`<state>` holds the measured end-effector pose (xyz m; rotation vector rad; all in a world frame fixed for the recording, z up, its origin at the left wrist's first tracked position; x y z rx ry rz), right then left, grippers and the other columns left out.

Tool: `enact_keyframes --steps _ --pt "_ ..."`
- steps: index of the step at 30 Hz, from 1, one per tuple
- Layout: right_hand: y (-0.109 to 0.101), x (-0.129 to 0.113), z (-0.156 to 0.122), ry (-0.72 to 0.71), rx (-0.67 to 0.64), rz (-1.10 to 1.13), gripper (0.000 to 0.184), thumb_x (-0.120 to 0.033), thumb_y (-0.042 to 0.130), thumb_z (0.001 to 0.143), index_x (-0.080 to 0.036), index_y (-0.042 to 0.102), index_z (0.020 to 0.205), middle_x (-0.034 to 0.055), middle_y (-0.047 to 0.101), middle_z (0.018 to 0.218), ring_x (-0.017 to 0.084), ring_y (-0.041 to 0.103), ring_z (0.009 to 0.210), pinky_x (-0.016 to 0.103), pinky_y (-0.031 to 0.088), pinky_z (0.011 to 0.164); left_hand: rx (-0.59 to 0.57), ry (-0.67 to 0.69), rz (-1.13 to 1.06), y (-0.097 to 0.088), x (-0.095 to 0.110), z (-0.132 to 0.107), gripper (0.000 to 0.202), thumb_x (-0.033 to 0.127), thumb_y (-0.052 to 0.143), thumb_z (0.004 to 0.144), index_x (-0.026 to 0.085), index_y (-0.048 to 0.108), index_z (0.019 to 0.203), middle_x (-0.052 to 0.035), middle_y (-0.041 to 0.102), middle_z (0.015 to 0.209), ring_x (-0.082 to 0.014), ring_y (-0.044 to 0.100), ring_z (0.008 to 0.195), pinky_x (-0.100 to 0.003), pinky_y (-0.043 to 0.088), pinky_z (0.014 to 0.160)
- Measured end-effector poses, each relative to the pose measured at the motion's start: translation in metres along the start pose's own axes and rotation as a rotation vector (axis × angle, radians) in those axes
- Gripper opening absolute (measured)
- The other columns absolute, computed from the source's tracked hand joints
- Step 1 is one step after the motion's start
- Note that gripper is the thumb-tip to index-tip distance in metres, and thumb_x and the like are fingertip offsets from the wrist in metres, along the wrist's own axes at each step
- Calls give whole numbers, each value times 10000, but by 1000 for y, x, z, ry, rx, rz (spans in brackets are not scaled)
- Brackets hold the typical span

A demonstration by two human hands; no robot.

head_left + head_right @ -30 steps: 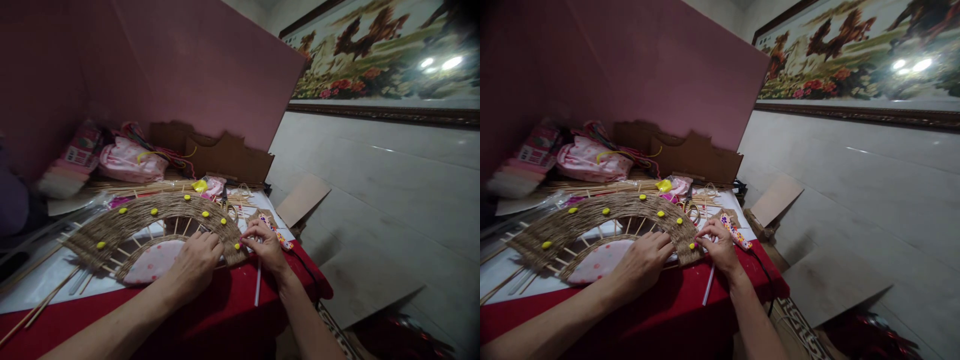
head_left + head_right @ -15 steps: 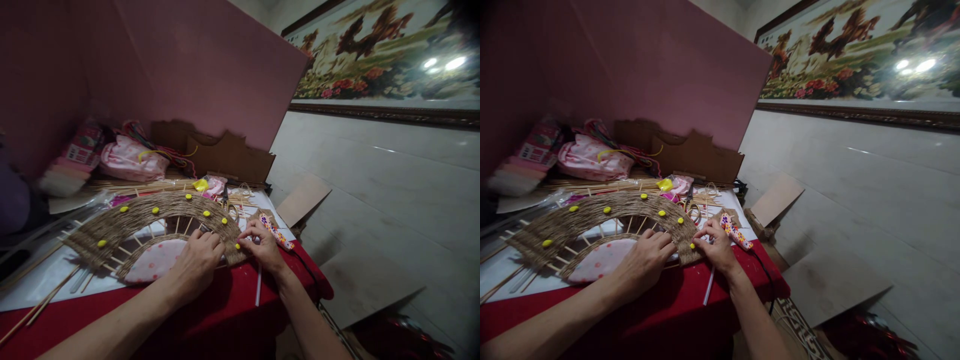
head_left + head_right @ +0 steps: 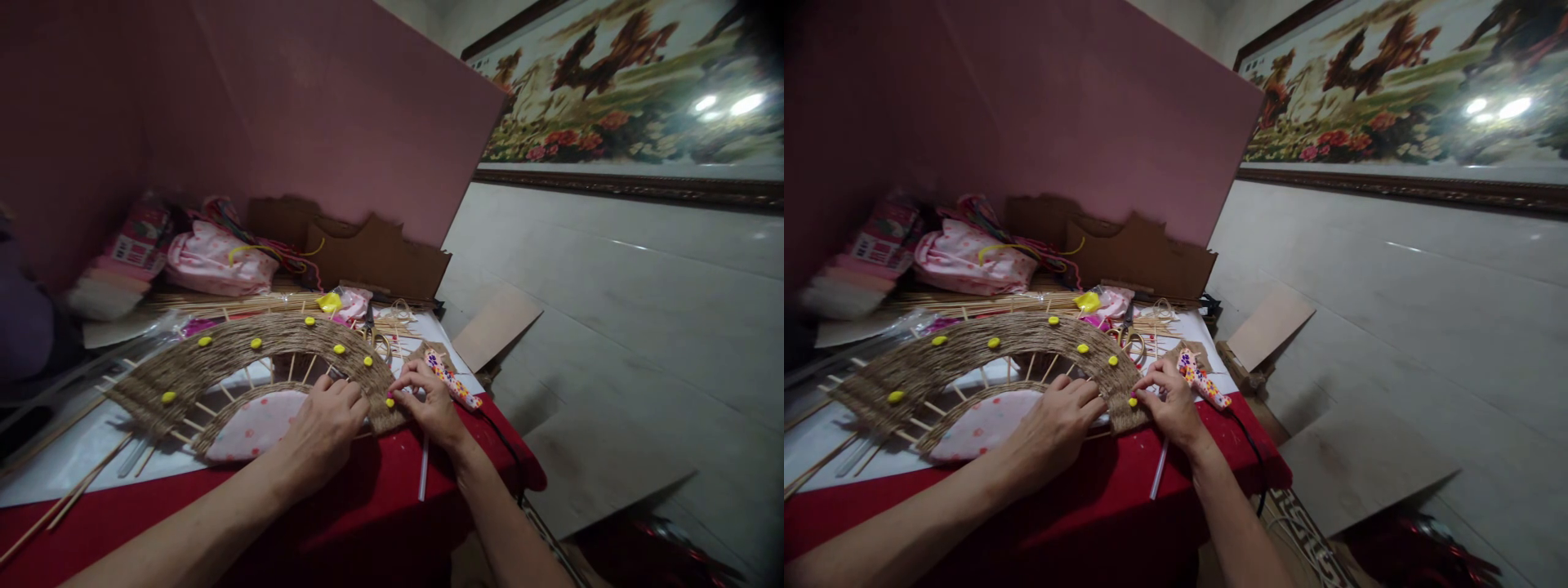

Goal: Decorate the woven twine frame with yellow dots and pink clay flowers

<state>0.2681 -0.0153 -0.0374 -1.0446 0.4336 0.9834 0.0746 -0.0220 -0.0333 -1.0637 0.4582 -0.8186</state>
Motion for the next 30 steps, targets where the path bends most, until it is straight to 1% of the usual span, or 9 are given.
enact_keyframes --steps 5,8,11,15,21,27,30 --pt "0 0 -1 -26 -2 24 108 -137 637 738 -222 700 715 21 515 833 168 515 829 303 398 773 2 4 4 0 -1 0 191 49 427 804 156 584 777 -68 599 802 -207 499 713 -364 335 686" --pt "0 2 -1 -30 4 54 110 -160 643 744 -239 720 744 22 522 828 167 521 821 301 407 754 17 9 7 -1 -1 0 190 46 429 802 155 579 759 -63 590 780 -203 496 704 -359 336 686" --pt "-2 4 0 -30 38 73 121 -184 626 766 -251 725 786 21 530 816 163 523 799 296 410 731 37 14 15 -2 -1 0 185 51 433 804 156 574 746 -60 582 763 -199 491 693 -357 337 684" --pt "-5 3 -1 -49 68 61 142 -157 597 772 -233 712 807 24 540 826 163 526 803 299 402 750 42 15 24 -1 -2 -1 189 47 433 801 156 574 741 -60 582 758 -199 491 690 -357 337 680" --pt "-6 -2 -3 -66 66 20 187 -68 544 741 -197 676 716 26 529 827 163 526 814 296 394 755 49 20 26 1 -3 0 168 70 447 814 161 570 745 -56 579 762 -202 487 695 -358 332 685" --pt "-2 -4 -3 -102 18 -19 203 -43 532 727 -188 672 706 26 519 852 162 521 850 304 393 787 35 3 24 1 -2 -1 160 65 460 808 164 574 755 -57 582 775 -210 488 710 -357 330 686" --pt "-3 -4 -3 -107 21 -29 194 -49 531 731 -188 664 700 26 522 854 164 521 856 307 392 794 30 0 29 1 -3 -2 154 70 466 809 164 575 754 -56 582 772 -211 486 707 -359 329 690"
Point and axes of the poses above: each hand's wrist, its own z-axis towards the middle knuckle, its own y-axis out of the palm, x = y × z, the point moved 1 cm from there along z, towards the middle knuckle
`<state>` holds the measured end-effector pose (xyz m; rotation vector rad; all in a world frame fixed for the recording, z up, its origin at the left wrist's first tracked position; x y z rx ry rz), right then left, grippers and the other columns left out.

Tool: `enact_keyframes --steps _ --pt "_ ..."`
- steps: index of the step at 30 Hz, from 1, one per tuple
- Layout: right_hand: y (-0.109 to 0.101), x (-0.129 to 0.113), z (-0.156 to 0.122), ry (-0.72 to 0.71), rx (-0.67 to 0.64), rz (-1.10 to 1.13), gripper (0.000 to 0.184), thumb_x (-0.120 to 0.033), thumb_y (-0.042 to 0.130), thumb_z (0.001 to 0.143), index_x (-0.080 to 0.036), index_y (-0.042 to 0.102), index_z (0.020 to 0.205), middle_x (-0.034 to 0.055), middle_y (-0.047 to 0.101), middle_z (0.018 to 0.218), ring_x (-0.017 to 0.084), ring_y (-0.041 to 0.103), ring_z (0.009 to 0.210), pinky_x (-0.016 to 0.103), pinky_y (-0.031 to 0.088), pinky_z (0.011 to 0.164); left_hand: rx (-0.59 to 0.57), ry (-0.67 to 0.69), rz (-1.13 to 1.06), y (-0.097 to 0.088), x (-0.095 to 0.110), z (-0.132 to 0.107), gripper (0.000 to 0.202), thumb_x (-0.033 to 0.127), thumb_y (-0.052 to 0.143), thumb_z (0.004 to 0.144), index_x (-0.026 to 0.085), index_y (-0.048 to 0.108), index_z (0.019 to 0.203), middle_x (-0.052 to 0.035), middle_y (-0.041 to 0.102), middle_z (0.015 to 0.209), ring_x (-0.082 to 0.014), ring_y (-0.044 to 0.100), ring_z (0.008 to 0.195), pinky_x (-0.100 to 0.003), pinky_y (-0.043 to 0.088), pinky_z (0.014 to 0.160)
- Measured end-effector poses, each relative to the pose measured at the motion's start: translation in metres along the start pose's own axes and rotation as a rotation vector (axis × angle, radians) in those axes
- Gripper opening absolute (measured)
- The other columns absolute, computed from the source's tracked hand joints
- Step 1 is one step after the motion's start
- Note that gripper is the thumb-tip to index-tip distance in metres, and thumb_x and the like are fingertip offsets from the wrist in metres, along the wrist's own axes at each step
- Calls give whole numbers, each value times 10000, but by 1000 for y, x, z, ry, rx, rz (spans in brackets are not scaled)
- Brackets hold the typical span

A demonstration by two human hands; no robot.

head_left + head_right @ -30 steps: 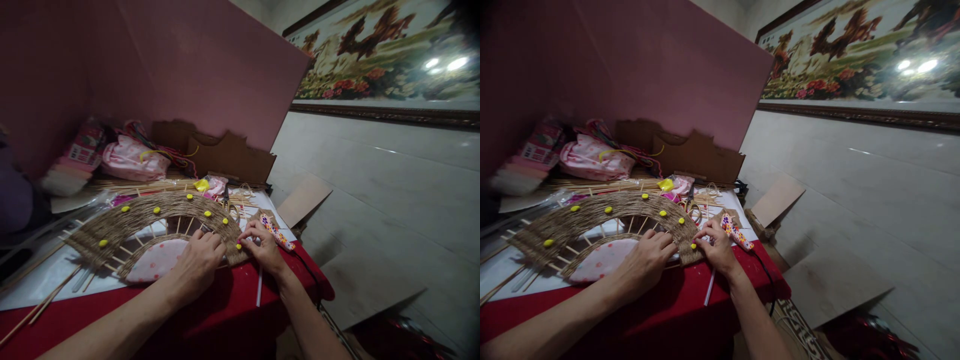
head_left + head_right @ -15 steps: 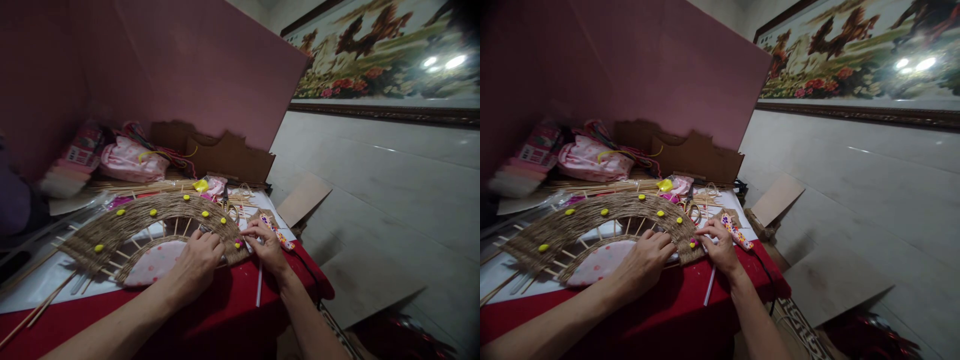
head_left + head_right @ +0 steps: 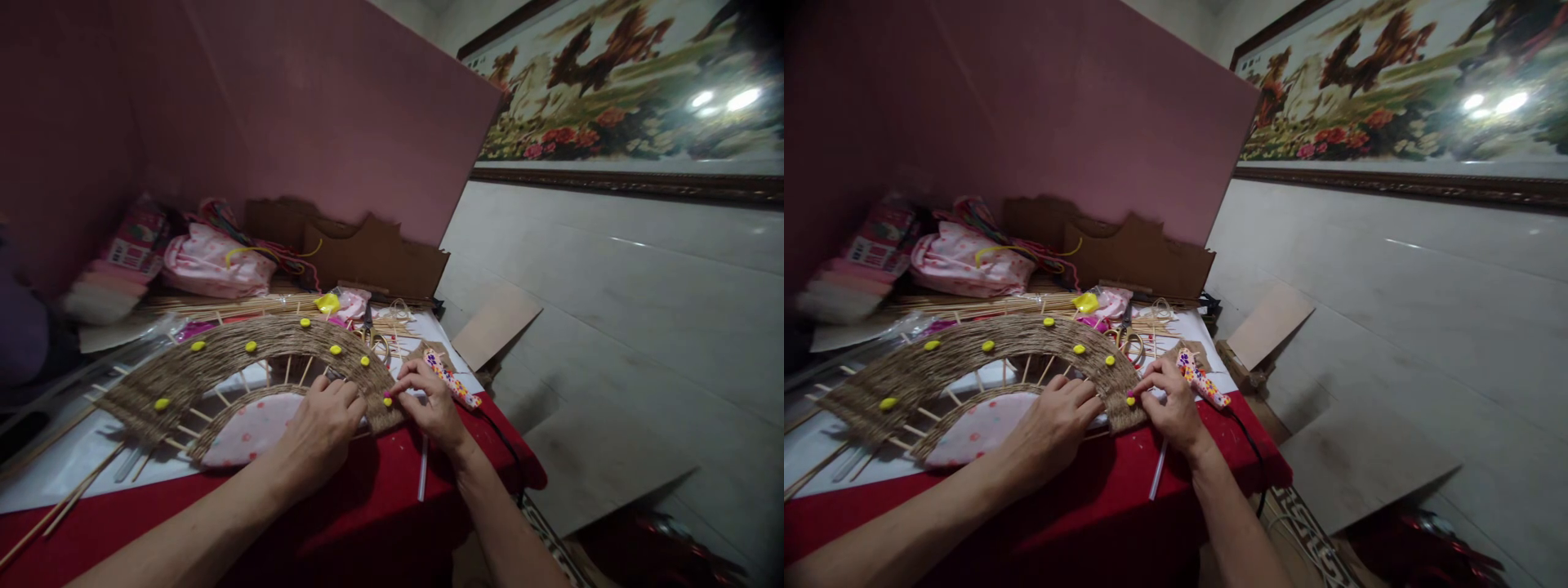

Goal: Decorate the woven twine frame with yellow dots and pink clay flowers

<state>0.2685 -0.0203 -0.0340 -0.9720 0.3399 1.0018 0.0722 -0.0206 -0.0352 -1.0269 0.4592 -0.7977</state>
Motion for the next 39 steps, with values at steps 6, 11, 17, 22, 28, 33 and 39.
enact_keyframes --steps 6,11,17,22,28,33,39 --pt "0 11 1 222 64 122 109 -250 556 801 -188 617 867 38 584 875 161 534 777 300 424 698 11 6 -6 1 0 1 154 71 465 810 164 574 756 -55 583 771 -208 485 704 -360 330 691" --pt "10 16 6 422 6 404 309 -427 531 813 -185 527 1004 39 608 867 151 568 732 275 444 633 41 22 14 1 0 1 184 46 441 804 162 570 743 -56 575 758 -205 477 692 -361 328 686" --pt "16 21 11 405 -84 439 475 -398 568 795 -194 401 1189 -71 488 590 95 449 503 206 311 473 33 14 -7 0 0 1 172 55 450 809 163 567 742 -50 569 758 -199 471 687 -358 335 697" --pt "16 18 15 451 -137 493 539 -303 647 715 -176 399 1176 -62 524 628 97 480 540 220 339 521 34 10 -5 0 -1 1 170 61 449 813 165 570 751 -50 570 758 -203 472 689 -361 335 698" --pt "13 8 16 496 -143 563 521 -295 690 664 -186 450 1113 -69 510 623 94 487 551 223 341 535 48 11 -11 1 -2 1 167 63 450 814 166 564 750 -48 571 759 -203 477 694 -362 340 698" --pt "14 7 14 515 -132 638 563 -294 715 648 -187 444 1130 -73 513 626 85 485 522 207 341 497 58 9 -14 0 -1 1 168 73 452 818 166 566 736 -49 570 751 -199 472 682 -360 340 689" --pt "14 7 13 529 -125 673 563 -325 727 659 -197 454 1135 -59 535 653 90 510 543 205 368 508 73 21 -10 0 -1 1 178 64 438 814 162 571 748 -51 570 753 -194 477 686 -357 339 685"
Point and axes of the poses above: each hand's wrist, its own z-axis towards the middle knuckle, its own y-axis out of the palm, x = y × z, the point moved 1 cm from there along z, towards the middle knuckle
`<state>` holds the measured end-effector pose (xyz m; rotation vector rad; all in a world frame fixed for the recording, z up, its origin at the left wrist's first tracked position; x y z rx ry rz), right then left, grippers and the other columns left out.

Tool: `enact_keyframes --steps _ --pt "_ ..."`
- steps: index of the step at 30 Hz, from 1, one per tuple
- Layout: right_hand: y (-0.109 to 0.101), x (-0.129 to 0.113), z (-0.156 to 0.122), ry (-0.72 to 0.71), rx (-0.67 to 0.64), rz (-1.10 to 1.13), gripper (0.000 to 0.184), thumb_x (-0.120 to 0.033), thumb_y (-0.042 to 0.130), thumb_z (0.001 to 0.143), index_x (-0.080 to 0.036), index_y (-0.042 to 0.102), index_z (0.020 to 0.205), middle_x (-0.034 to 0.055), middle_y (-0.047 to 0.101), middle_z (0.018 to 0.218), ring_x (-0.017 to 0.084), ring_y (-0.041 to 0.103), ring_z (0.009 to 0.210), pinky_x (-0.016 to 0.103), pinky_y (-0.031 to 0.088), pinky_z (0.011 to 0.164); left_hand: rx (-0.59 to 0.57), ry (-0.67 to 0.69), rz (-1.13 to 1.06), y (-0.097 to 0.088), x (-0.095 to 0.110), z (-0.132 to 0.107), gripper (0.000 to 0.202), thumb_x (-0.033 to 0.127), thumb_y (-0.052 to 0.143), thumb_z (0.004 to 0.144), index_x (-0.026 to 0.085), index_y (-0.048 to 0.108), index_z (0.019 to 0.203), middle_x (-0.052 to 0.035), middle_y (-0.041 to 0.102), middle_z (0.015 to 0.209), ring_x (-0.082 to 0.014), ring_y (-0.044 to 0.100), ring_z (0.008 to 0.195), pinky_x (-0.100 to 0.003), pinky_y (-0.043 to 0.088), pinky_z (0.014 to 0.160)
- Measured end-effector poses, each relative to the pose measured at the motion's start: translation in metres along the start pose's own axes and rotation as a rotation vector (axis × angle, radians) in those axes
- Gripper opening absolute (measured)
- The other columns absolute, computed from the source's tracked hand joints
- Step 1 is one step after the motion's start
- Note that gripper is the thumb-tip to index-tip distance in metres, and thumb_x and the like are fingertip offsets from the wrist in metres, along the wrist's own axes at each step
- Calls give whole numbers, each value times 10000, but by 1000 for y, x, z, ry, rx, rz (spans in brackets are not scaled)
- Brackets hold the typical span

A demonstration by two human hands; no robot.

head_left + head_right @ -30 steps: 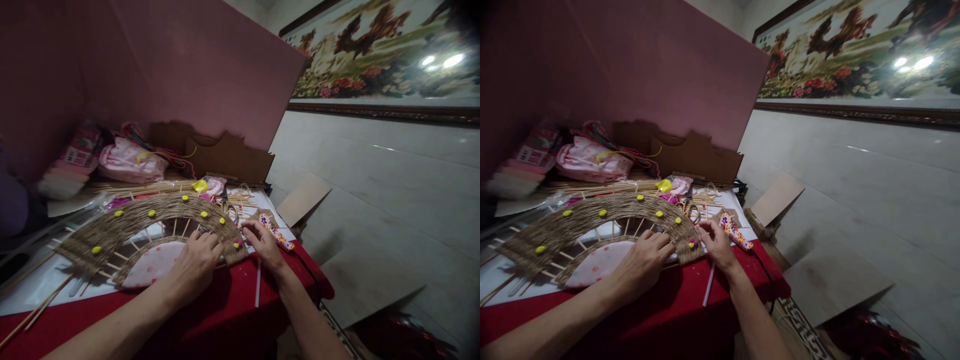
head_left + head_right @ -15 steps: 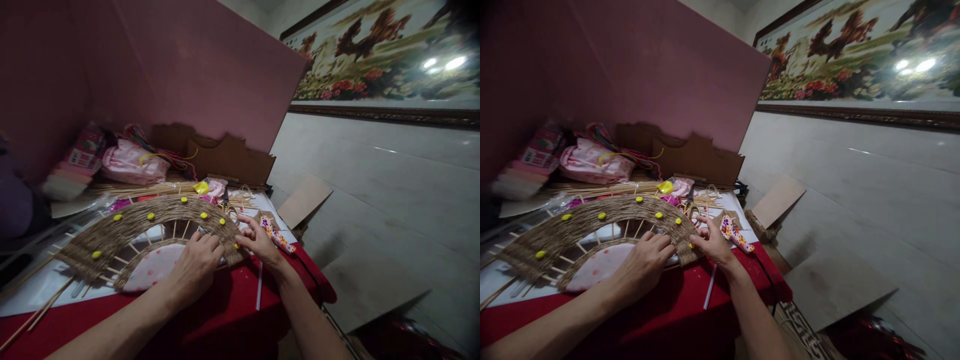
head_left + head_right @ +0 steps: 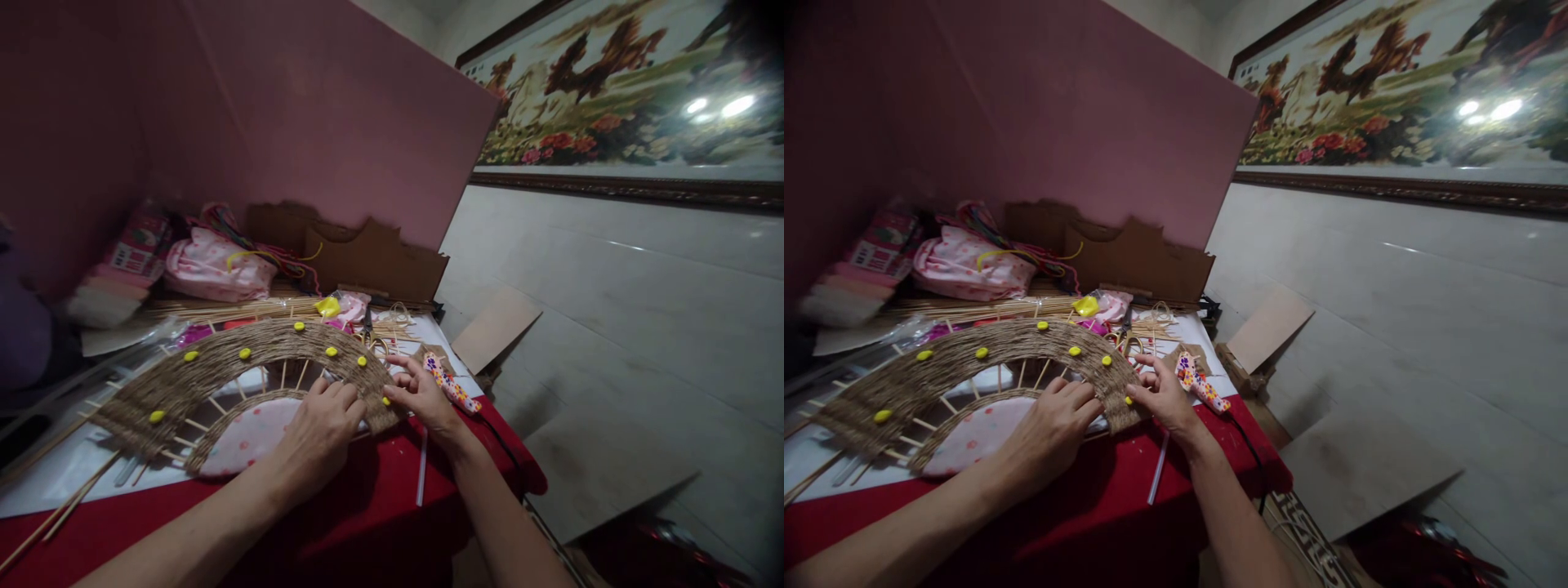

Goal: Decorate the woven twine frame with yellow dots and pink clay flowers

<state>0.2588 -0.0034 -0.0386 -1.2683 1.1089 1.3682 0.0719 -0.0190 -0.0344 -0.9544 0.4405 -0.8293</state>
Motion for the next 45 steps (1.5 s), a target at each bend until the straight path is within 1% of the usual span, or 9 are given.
enact_keyframes --steps 6,10,15,22,28,32,35,41,45 --pt "-2 -1 -1 -27 30 -48 455 -399 646 744 -194 495 1121 -46 526 653 93 506 555 209 379 522 3 7 8 -1 1 1 189 51 431 803 160 564 726 -53 567 737 -191 477 673 -354 342 671" --pt "-1 2 0 -19 44 -30 475 -356 689 706 -195 500 1111 -63 495 633 76 477 526 190 345 499 22 11 8 0 1 0 184 56 432 803 160 567 732 -54 568 738 -190 480 674 -352 341 669" --pt "-1 4 1 -25 40 14 492 -308 714 678 -201 499 1107 -69 502 633 75 485 515 193 353 502 3 3 15 -1 2 -1 196 30 429 786 161 569 743 -58 577 754 -203 485 682 -359 345 672" --pt "-5 4 -1 -34 -4 31 491 -357 685 724 -201 492 1147 -40 532 685 94 528 581 210 390 550 10 3 13 -3 3 1 192 42 431 794 159 573 737 -61 579 746 -203 483 673 -360 348 665" --pt "-3 4 -3 -15 8 44 538 -294 745 659 -223 504 1135 -40 529 708 102 537 596 217 413 557 26 10 14 -2 3 0 199 37 429 787 159 581 744 -58 584 743 -189 485 660 -352 346 658" --pt "-4 5 -2 -15 -2 48 525 -331 723 685 -228 497 1147 -28 535 730 116 556 627 237 434 584 29 5 9 -3 3 1 198 39 430 792 160 578 743 -59 584 746 -193 483 668 -353 346 657" --pt "-5 5 -2 -17 -3 45 530 -347 720 687 -220 493 1149 -33 525 711 110 547 610 233 429 575 32 6 9 -2 2 1 196 45 428 797 160 577 743 -59 581 750 -193 481 670 -354 346 658" --pt "1 1 -3 -31 -11 80 579 -267 767 622 -218 496 1132 -39 556 725 93 532 586 211 411 546 13 4 8 -2 3 1 189 57 431 805 158 585 760 -60 586 759 -190 489 675 -354 346 664" --pt "2 0 -4 -39 -4 57 564 -289 759 633 -223 502 1131 -42 550 713 94 527 575 213 406 537 13 5 13 -4 3 1 194 41 433 789 160 585 764 -62 585 760 -193 490 676 -356 346 660"
Point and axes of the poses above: each hand's wrist, its own z-axis towards the middle knuckle, its own y-axis out of the palm, x = y × z, the point moved 1 cm from there along z, towards the middle knuckle
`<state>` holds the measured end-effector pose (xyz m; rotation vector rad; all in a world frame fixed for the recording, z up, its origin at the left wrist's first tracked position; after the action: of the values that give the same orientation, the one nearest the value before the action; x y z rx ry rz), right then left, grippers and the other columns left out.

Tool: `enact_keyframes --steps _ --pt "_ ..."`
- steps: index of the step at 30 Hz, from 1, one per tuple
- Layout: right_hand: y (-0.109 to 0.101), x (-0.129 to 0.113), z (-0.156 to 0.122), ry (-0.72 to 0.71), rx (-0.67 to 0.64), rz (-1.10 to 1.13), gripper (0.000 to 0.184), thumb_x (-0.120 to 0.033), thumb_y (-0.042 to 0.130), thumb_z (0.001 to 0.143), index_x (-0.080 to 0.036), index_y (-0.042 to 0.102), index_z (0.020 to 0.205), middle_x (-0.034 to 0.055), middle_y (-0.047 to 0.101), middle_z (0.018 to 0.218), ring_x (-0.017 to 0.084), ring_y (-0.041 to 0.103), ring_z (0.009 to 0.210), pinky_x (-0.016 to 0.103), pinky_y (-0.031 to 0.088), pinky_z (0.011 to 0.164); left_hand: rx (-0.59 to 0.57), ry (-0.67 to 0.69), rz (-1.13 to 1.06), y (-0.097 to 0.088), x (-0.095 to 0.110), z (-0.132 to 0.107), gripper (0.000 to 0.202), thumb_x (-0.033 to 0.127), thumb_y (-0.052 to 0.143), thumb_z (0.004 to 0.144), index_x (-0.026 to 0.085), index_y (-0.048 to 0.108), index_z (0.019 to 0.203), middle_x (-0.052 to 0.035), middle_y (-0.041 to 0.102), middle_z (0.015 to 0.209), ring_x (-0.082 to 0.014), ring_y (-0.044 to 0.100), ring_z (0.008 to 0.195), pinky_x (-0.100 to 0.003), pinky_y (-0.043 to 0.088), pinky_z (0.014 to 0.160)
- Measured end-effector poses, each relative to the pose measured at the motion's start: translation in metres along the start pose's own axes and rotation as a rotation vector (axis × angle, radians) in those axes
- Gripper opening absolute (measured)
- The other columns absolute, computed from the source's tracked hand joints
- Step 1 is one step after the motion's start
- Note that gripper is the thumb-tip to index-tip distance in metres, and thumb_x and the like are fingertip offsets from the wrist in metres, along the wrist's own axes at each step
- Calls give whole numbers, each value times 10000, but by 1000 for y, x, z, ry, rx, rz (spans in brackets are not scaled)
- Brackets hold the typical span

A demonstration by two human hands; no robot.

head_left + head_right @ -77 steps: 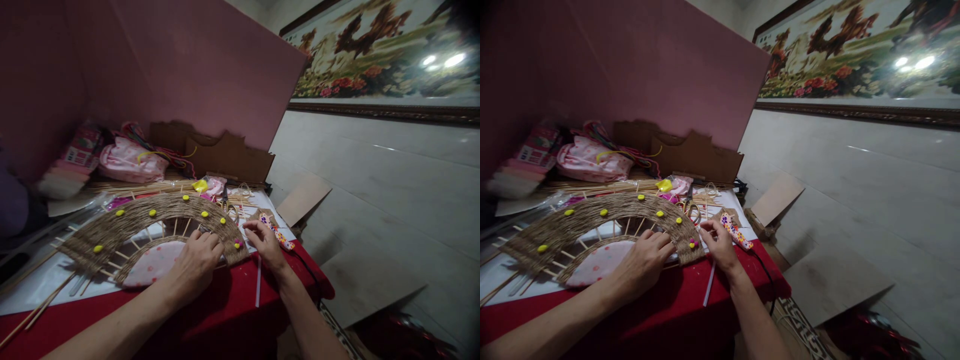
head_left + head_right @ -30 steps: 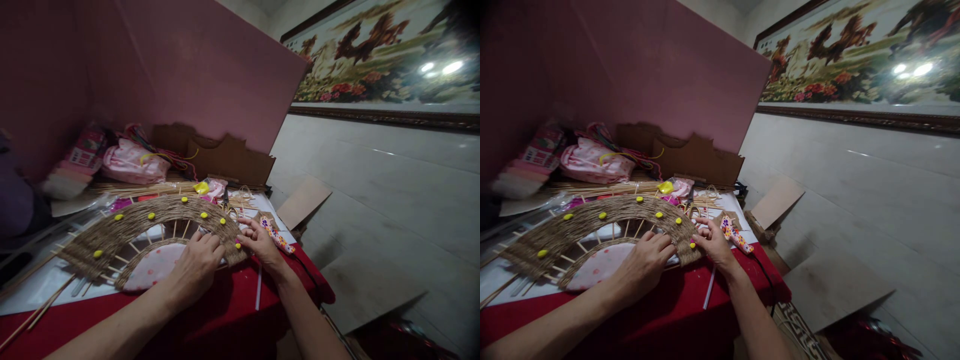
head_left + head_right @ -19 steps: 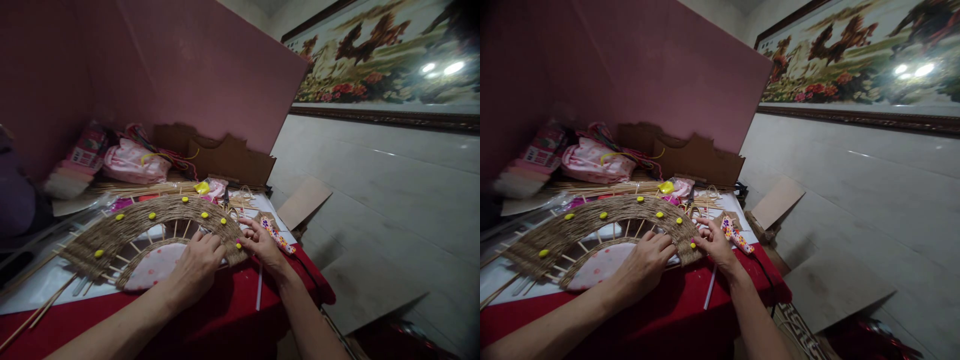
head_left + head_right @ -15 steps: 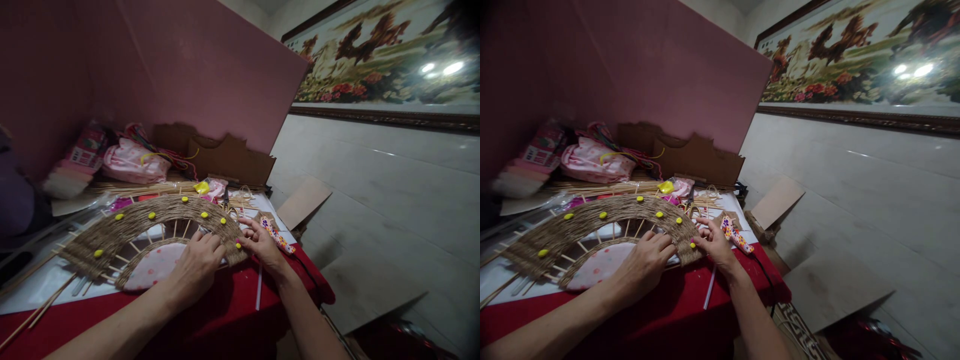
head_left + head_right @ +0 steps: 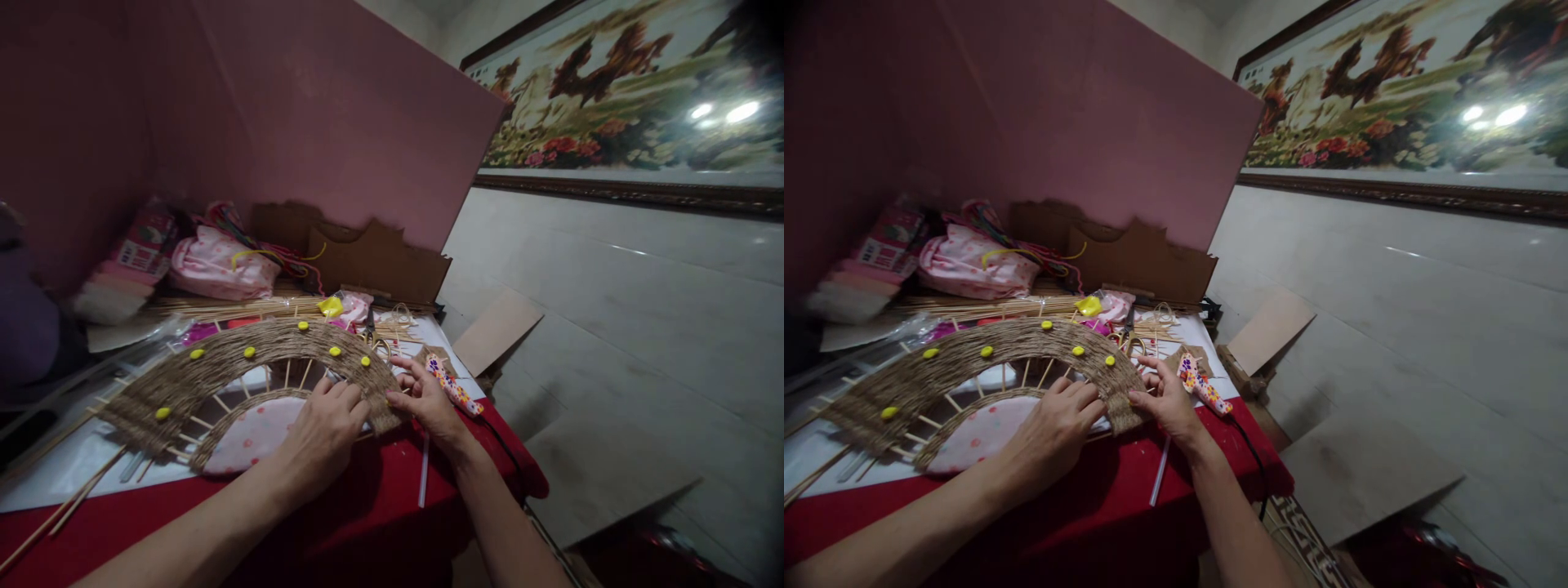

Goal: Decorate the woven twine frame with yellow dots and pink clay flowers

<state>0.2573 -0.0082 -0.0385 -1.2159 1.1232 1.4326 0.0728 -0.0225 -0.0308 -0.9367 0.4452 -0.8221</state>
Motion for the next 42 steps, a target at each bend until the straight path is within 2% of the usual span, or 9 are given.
enact_keyframes --steps 9,12,15,19,23,27,32,37,42 --pt "-5 6 4 -42 63 -146 508 -481 608 759 -203 491 1167 -30 515 672 103 490 541 228 388 517 53 -39 -76 1 -1 -1 198 44 423 801 159 571 738 -59 572 751 -192 489 691 -356 367 669" --pt "-6 9 5 -135 143 -336 467 -467 543 813 -205 488 1195 -6 542 705 128 500 572 262 406 550 191 -148 -326 -5 -3 0 177 73 416 828 163 568 810 -50 562 771 -179 498 737 -328 391 678" --pt "-4 6 3 -289 253 -603 356 -383 505 860 -220 532 1176 60 605 918 198 559 819 335 437 735 301 -335 -635 -14 -7 3 160 89 450 809 167 555 900 -34 554 815 -155 506 757 -300 411 685" --pt "7 -11 -8 -521 334 -787 244 -277 506 869 -232 574 1100 87 563 1098 235 493 1054 390 377 911 380 -567 -1056 -16 -15 7 116 177 514 804 168 557 911 -30 593 860 -143 541 777 -286 430 701" --pt "27 -28 -24 -619 309 -780 184 -203 524 859 -251 590 1025 68 574 1015 214 529 964 342 439 794 268 -716 -1617 -11 -16 9 240 323 633 753 151 552 900 -36 649 785 -105 544 582 -226 412 524" --pt "46 -36 -35 -678 287 -771 150 -162 561 833 -243 602 952 55 577 946 205 549 910 341 447 783 113 -767 -1916 -9 -13 10 270 324 729 672 122 624 816 0 608 647 -51 475 463 -167 321 411" --pt "58 -36 -38 -710 215 -738 180 -108 548 828 -215 599 965 57 559 946 187 549 908 331 459 777 78 -789 -1998 -14 -12 9 351 189 815 533 128 652 838 3 620 654 -46 480 445 -169 345 414" --pt "62 -35 -41 -766 179 -793 223 -55 524 825 -198 599 978 64 552 921 180 543 883 321 457 756 20 -696 -1970 -14 -11 8 252 212 797 556 126 621 715 37 532 481 -50 427 387 -178 328 394" --pt "62 -38 -44 -814 166 -848 213 -47 511 829 -201 605 943 52 562 858 171 534 804 305 449 694 -19 -698 -1972 -14 -10 7 241 237 783 585 130 615 722 25 555 526 -63 461 439 -187 357 429"
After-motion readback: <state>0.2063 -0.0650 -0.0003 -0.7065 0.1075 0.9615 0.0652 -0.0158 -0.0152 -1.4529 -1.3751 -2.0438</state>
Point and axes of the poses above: each hand's wrist, its own z-axis towards the middle knuckle, its own y-axis out of the palm, x = y × z, the point moved 1 cm from there along z, towards the middle knuckle
